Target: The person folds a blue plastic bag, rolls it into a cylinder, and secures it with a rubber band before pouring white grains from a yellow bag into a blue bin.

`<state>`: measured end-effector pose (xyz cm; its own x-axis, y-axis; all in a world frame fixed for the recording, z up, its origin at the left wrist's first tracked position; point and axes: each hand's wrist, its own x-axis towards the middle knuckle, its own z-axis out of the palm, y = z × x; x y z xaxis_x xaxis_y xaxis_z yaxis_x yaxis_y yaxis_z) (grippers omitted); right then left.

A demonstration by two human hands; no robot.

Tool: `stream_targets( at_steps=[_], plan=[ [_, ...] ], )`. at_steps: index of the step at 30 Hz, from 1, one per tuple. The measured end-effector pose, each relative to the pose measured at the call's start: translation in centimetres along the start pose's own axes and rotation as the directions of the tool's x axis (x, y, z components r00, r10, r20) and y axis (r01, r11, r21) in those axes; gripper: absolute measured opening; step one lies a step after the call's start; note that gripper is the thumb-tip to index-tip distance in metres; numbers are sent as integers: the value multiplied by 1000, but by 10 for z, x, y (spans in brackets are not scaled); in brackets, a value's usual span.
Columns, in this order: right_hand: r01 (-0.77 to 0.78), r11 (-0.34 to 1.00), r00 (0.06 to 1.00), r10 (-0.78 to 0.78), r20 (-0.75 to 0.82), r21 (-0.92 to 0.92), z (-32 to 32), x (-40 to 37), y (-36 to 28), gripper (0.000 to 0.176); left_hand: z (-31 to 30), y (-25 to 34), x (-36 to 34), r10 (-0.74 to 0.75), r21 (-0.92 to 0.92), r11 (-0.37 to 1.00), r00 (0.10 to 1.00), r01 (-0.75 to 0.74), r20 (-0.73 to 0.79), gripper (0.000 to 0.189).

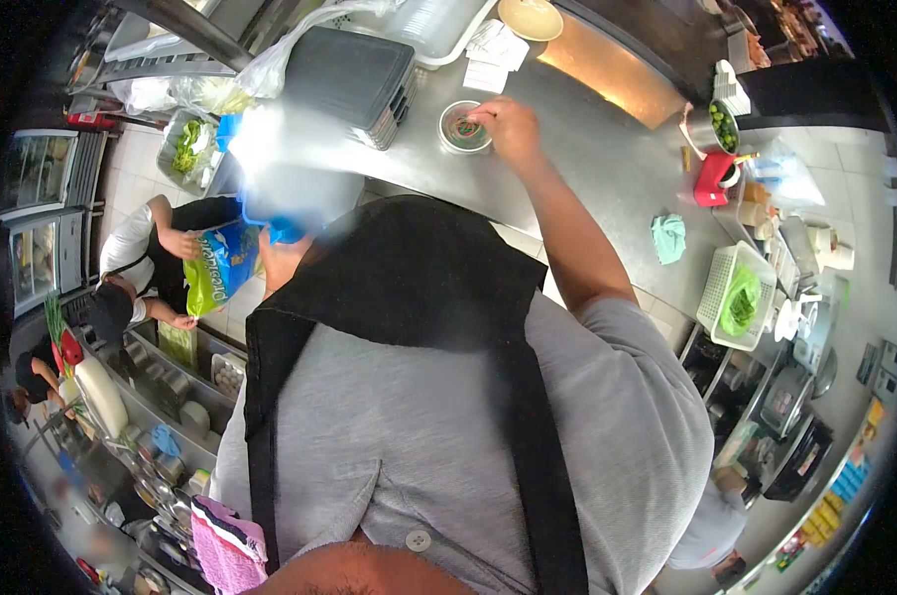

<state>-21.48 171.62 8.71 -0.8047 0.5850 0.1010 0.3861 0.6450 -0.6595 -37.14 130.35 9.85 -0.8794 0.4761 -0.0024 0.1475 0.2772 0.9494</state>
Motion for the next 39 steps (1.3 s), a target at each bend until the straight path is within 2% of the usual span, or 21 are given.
stream_targets(
  at_steps=[7, 10, 12, 16, 18, 19, 20, 22, 24, 25, 26, 28, 29, 30, 31, 33, 35, 36, 37, 38, 39],
  plan=[
    [-96, 990, 994, 101, -46, 106, -6, -3, -5, 12, 8, -54, 16, -39, -103, 994, 999, 42, 37, 24],
    [-138, 948, 974, 183, -136, 287, -4, 1, 5, 14, 9, -24, 28, -8, -107, 994, 997, 15, 71, 25],
    [-319, 791, 936, 351, 41, 522, -13, 5, -8, 10, 12, 14, 38, 267, 289, 905, 945, -313, 188, 25],
    [-382, 563, 903, 397, 166, 733, -16, 15, -11, 6, 37, 47, 62, 335, 200, 907, 922, -371, 192, 24],
    [-272, 685, 961, 159, 226, 676, -11, 26, 2, 15, 43, 78, 73, 118, 73, 987, 949, -145, 292, 24],
    [-271, 679, 960, 140, 241, 683, -8, 28, -3, 15, 47, 79, 77, 161, 35, 983, 932, -182, 326, 24],
    [-334, 687, 938, 172, 302, 645, -9, 28, -14, 20, 56, 97, 67, 113, 207, 965, 967, -162, 230, 24],
    [-388, 694, 911, 193, 363, 606, -17, 24, -47, 24, 65, 102, 66, 39, 60, 996, 953, -59, 300, 24],
    [-584, 490, 811, 339, 476, 647, -29, 18, -91, 21, 68, 95, 65, 29, 46, 998, 940, -48, 340, 23],
    [-580, 496, 814, 332, 477, 646, -28, 19, -97, 21, 71, 92, 67, 25, 26, 999, 920, -38, 391, 21],
    [-562, 473, 817, 194, 542, 678, -28, 21, -103, 21, 72, 90, 70, 29, 23, 999, 923, -41, 385, 21],
    [-551, 447, 803, 53, 594, 705, -32, 19, -117, 25, 75, 85, 72, 300, 133, 909, 843, -394, 446, 18],
    [-413, 603, 850, -12, 526, 682, -39, 17, -131, 26, 77, 79, 74, 300, 132, 910, 844, -393, 445, 18],
    [-257, 732, 881, -90, 464, 631, -43, 17, -140, 29, 80, 73, 76, 523, 155, 769, 749, -620, 406, 16],
    [-258, 733, 880, -91, 466, 630, -44, 20, -142, 29, 82, 68, 78, 710, 189, 572, 597, -799, 373, 15],
    [-119, 858, 813, -205, 545, 500, -44, 28, -143, 38, 82, 72, 81, 681, 181, 577, 591, -797, 432, 14],
    [-68, 838, 815, -267, 515, 542, -29, 31, -145, 47, 78, 84, 79, 646, 177, 584, 586, -792, 489, 14],
    [-18, 813, 816, -324, 479, 581, -23, 32, -146, 57, 77, 99, 78, 377, 162, 831, 754, -532, 539, 16],
    [-14, 828, 747, -364, 557, 560, -23, 36, -148, 73, 76, 106, 77, 66, 166, 966, 809, -199, 584, 17],
    [-14, 828, 743, -367, 560, 561, -25, 37, -157, 73, 77, 99, 78, 64, 167, 966, 812, -196, 580, 17],
    [190, 865, 704, -450, 550, 464, -27, 35, -169, 74, 80, 86, 81, 178, 141, 936, 780, -322, 601, 21]
  ],
)
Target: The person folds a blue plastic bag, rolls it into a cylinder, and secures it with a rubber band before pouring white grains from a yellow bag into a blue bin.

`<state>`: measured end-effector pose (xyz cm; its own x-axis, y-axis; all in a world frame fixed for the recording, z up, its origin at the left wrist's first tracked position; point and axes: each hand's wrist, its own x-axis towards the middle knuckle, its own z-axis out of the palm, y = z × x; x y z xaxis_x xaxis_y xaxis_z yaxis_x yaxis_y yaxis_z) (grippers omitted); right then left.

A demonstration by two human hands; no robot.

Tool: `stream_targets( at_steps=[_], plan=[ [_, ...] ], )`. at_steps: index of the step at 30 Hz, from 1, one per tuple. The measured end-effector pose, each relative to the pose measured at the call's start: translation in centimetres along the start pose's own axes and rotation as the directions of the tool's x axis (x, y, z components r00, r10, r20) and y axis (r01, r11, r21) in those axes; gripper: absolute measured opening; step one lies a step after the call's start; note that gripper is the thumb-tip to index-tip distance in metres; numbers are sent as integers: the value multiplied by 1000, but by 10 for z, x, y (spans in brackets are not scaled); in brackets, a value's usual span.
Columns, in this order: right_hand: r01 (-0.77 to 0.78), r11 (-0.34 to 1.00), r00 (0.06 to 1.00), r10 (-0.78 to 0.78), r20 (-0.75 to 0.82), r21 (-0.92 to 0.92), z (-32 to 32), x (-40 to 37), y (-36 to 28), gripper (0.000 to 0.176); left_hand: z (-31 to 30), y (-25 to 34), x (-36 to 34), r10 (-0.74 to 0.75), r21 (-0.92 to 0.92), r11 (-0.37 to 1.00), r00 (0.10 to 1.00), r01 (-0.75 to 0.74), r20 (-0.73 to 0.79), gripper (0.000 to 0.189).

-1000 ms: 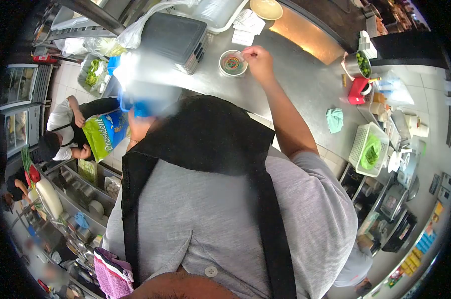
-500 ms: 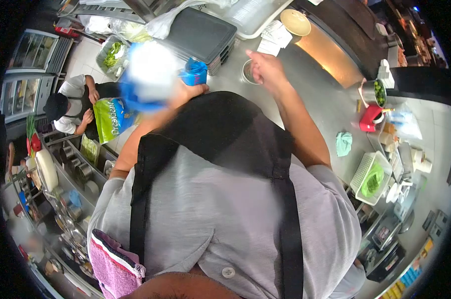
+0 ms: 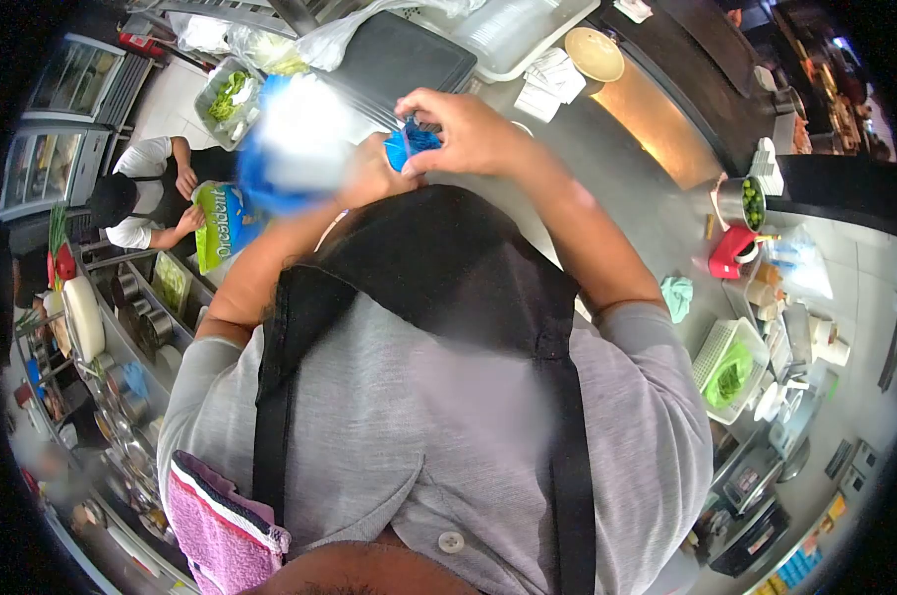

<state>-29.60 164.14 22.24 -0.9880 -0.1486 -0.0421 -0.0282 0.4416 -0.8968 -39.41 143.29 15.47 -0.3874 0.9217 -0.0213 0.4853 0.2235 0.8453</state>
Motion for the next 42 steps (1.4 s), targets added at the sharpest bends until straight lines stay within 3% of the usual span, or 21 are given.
stream_targets(
  at_steps=[3, 5, 9, 11, 12, 14, 17, 18, 19, 20, 23, 24, 25, 28, 29, 31, 33, 35, 37, 39, 42],
  plan=[
    [147, 933, 988, -124, 91, -328, 9, 9, -17, 76, 4, -21, 7, 152, 21, 988, 988, -152, 17, 26],
    [39, 956, 982, 16, 186, -292, 8, 16, -10, 73, 8, -23, 5, 182, -18, 983, 983, -181, 29, 27],
    [157, 987, 987, -154, 46, -47, 12, 10, 22, 67, -6, 1, -6, -26, -142, 990, 1000, 28, 10, 31],
    [50, 999, 999, -50, -5, 21, 9, 2, 31, 53, -25, 24, -10, -78, -138, 987, 997, 81, 22, 32],
    [-59, 993, 997, 64, -50, 105, 8, -3, 37, 41, -37, 36, -18, -72, -214, 975, 993, 51, -92, 34],
    [21, 989, 997, -31, 67, 144, 2, -8, 55, 30, -47, 53, -31, -106, -519, 854, 963, -40, -249, 39],
    [11, 879, 955, -151, 256, 477, -1, -23, 43, 19, -42, 53, -24, -53, -467, 846, 830, -259, -555, 40],
    [-34, 586, 949, -236, 210, 809, 5, -28, 29, 21, -45, 64, -26, 67, -233, 931, 759, -281, -647, 41],
    [-88, 177, 947, -291, 138, 980, 12, -30, 19, 31, -41, 68, -22, 71, -229, 931, 757, -284, -650, 41],
    [-68, -45, 911, -410, 43, 997, 23, -28, 16, 43, -33, 71, -17, 147, -176, 912, 695, -371, -704, 42],
    [91, -224, 977, -170, -131, 970, 29, -22, -15, 43, -26, 53, -10, 320, 36, 905, 621, -425, -715, 42],
    [196, -61, 980, -20, -198, 979, 22, -19, -24, 42, -24, 50, -9, 375, 86, 892, 621, -443, -688, 43],
    [190, -61, 981, -26, -192, 980, 19, -17, -34, 42, -21, 47, -10, 426, 134, 878, 622, -459, -657, 44],
    [382, 436, 921, -111, -373, 815, 10, -9, -55, 47, -20, 41, -6, 437, 138, 874, 629, -467, -643, 46],
    [382, 437, 921, -110, -373, 814, 9, -11, -63, 47, -19, 41, -6, 423, 140, 884, 639, -446, -643, 45],
    [407, 912, 858, -363, -362, 48, 8, -15, -80, 65, -13, 34, 0, 395, 70, 879, 636, -472, -664, 46],
    [423, 898, 827, -436, -356, -117, 7, -17, -82, 71, -12, 38, 2, 368, 5, 866, 631, -500, -683, 47],
    [363, 783, 796, -542, -269, -506, 5, -22, -80, 74, -8, 46, -2, 144, -272, 881, 767, -387, -625, 48],
    [345, 789, 794, -534, -291, -508, 6, -22, -73, 81, -8, 47, -2, 204, -159, 907, 736, -391, -646, 46],
    [173, 921, 916, -281, -286, -350, 4, -22, -72, 88, -27, 64, -9, 56, 136, 991, 937, -10, -346, 41],
    [115, 954, 941, -194, -279, -277, 9, -9, -59, 84, -25, 59, -4, 95, 347, 938, 964, -3, -249, 41]
  ],
)
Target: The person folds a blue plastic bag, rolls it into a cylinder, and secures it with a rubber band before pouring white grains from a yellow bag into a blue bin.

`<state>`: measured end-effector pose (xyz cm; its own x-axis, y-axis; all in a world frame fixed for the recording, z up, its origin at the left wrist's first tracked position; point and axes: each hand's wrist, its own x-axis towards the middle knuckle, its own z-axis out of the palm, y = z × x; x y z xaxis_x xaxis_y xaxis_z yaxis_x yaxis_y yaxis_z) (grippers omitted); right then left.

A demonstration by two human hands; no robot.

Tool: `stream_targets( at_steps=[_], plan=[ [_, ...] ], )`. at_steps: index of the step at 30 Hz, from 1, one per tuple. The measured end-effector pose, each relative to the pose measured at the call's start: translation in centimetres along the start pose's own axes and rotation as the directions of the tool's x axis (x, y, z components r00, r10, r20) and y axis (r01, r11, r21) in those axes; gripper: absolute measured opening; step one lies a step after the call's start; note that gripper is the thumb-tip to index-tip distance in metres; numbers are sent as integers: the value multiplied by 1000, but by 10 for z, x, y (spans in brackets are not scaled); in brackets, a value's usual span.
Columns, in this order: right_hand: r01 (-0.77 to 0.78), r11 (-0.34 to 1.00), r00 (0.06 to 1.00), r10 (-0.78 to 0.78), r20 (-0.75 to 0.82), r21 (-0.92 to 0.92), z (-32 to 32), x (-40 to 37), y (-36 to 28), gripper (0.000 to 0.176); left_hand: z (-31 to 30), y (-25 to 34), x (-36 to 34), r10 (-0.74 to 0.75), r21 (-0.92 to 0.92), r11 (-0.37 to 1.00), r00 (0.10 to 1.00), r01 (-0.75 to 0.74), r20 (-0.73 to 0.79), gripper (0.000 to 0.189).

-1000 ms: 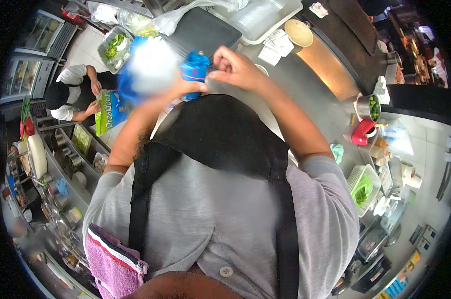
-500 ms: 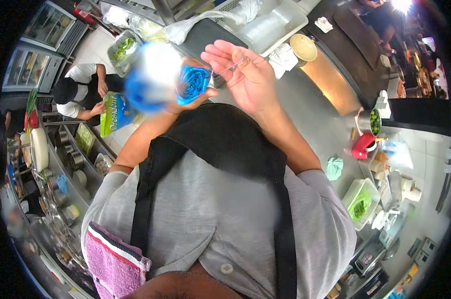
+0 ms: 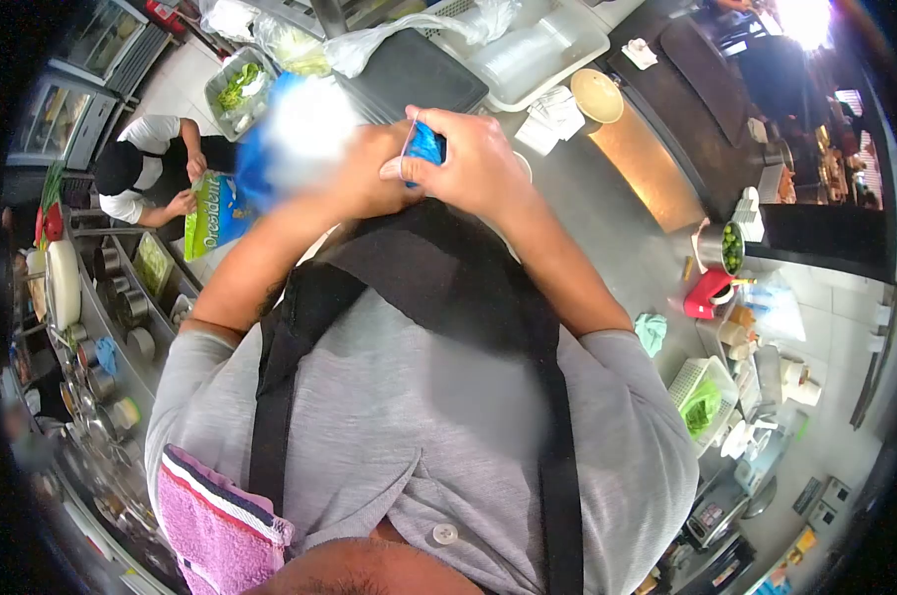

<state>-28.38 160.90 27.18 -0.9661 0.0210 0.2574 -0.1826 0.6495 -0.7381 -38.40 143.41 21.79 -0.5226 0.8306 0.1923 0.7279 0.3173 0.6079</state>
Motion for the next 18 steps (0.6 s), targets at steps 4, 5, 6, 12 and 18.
stream_targets(
  at_steps=[4, 5, 6, 12, 18],
  plan=[
    [-114, 987, 984, 97, 149, 115, 2, 6, 4, 59, 12, -1, -9, 38, 147, 988, 999, -42, 31, 45],
    [-193, 969, 956, 152, 251, 151, 1, 5, 4, 53, 14, 3, -15, 8, 133, 991, 1000, -10, 12, 47],
    [-198, 968, 957, 157, 242, 155, -1, 6, 8, 53, 14, 7, -20, -17, 121, 992, 1000, 18, -5, 49],
    [-233, 962, 841, 126, 527, 142, -4, 15, 34, 39, 23, 3, -24, -81, 44, 996, 995, 83, -50, 58],
    [-202, 863, 973, 124, 194, 462, -40, 17, -3, 28, -12, 8, -23, -215, -561, 824, 960, 79, -181, 45]
  ],
)
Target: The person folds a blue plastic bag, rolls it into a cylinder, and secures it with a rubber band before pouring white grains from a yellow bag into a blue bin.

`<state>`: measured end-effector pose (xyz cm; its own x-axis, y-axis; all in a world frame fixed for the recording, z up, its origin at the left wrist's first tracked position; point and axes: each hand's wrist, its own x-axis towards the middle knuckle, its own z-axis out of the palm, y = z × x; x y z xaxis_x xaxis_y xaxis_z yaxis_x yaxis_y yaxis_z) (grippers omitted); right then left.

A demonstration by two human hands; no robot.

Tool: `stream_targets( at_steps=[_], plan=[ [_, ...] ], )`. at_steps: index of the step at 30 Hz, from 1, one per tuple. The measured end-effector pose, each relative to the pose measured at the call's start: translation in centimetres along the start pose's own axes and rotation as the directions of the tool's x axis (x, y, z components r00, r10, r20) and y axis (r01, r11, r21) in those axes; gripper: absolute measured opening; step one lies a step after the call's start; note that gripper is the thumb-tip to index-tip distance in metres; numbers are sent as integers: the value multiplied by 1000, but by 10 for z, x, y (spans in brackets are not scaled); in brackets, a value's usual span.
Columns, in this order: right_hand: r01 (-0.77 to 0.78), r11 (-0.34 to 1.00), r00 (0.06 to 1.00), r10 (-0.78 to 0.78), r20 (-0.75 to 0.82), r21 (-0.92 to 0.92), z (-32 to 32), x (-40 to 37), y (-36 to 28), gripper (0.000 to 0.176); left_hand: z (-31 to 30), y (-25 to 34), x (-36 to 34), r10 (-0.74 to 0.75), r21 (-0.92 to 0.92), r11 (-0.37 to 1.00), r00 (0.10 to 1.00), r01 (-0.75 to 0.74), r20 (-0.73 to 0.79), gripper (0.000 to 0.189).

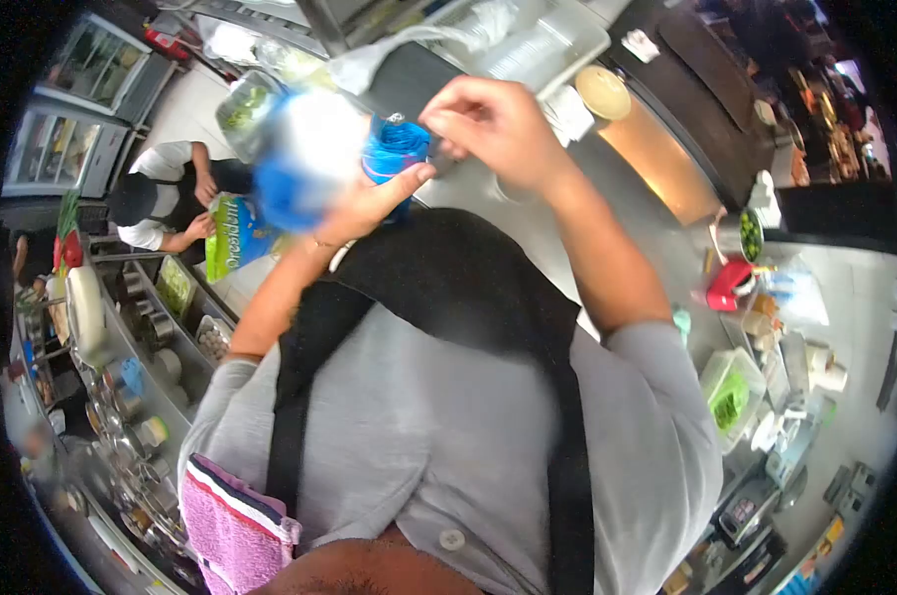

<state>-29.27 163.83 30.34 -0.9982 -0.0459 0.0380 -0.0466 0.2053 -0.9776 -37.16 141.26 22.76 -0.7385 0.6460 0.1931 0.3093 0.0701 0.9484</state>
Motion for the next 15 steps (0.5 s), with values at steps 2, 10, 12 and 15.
stream_targets(
  at_steps=[2, 10, 12, 15],
  plan=[
    [651, 673, 758, -603, -249, 352, 8, -19, -32, 34, -13, 4, 3, -115, -258, 959, 993, 116, 17, 36],
    [706, 105, 557, -693, -457, 700, 10, -104, -150, 38, -28, -11, -15, -156, -336, 934, 985, 124, -71, 19],
    [710, 59, 539, -687, -487, 702, 13, -109, -158, 36, -28, -16, -19, -202, -356, 919, 977, 166, -66, 21],
    [718, 13, 525, -666, -530, 696, 14, -111, -160, 34, -25, -13, -25, -277, -415, 880, 959, 231, -53, 23]
  ],
)
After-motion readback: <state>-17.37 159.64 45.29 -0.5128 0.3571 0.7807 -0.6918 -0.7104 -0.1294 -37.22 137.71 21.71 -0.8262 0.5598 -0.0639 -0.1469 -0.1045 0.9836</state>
